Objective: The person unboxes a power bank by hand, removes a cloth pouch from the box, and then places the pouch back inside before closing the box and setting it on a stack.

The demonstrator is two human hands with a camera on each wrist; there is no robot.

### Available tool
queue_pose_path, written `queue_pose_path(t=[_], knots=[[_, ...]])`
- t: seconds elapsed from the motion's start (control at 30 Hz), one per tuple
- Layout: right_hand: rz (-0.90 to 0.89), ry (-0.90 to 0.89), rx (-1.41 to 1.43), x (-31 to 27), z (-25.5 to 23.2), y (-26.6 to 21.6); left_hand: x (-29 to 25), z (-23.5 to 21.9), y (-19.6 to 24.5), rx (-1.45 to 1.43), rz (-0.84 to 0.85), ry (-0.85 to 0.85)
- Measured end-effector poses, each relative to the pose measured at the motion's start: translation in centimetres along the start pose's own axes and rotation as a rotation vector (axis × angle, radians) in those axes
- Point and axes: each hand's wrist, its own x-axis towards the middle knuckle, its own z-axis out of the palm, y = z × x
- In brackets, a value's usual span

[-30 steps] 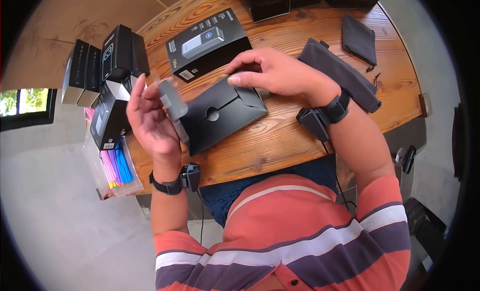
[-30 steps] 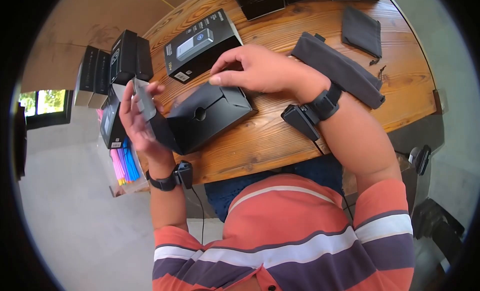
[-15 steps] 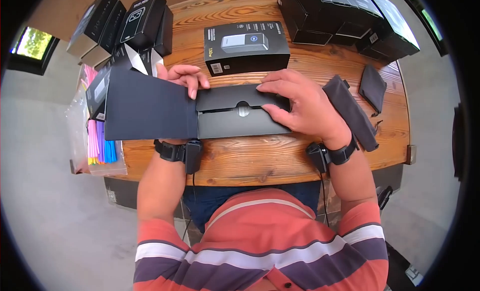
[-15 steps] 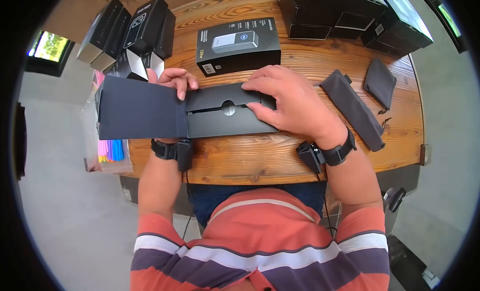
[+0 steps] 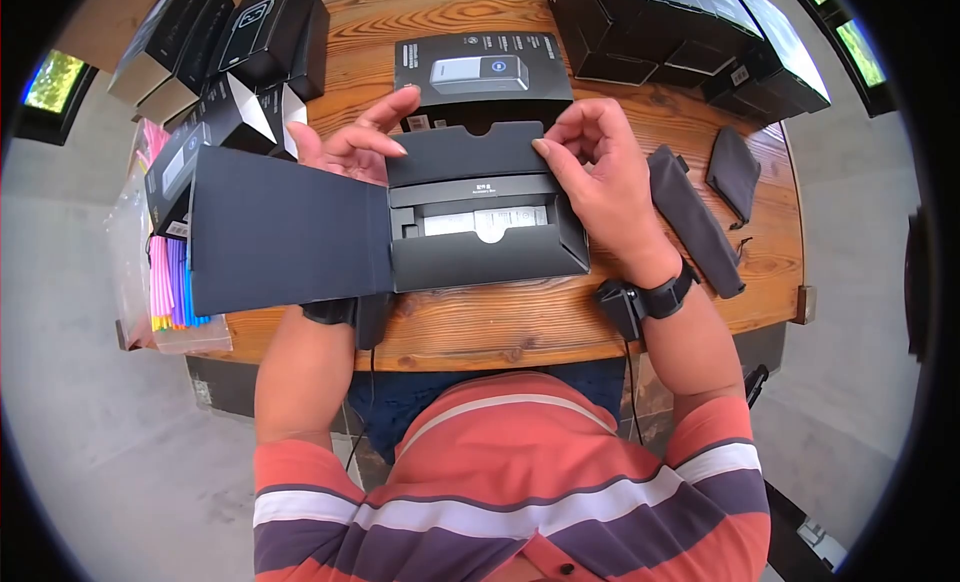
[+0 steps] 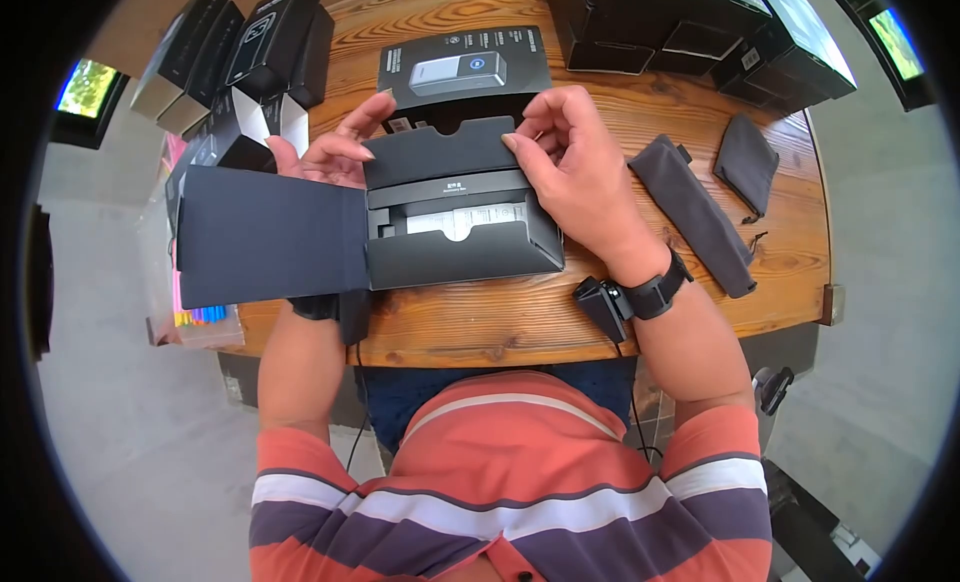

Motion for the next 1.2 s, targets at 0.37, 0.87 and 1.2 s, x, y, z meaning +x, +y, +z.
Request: queue_pose_path(t=[0.37, 0.87, 1.2], knots=[[-0.479, -0.411, -0.453, 0.5, -2.5, -4.1, 0.2, -1.5, -1.9, 0.382, 0.002, 0.182], [-0.364, -0.540, -0.324, -0.3, -2.7, -4.2, 0.3, -0.3, -1.2, 0.523, -0.039, 0.057], [-0.543, -0.501, -0.380, -0.6, -3.7, -3.6, -0.6, -2.0, -0.5, 0.528, 0.005, 0.191]])
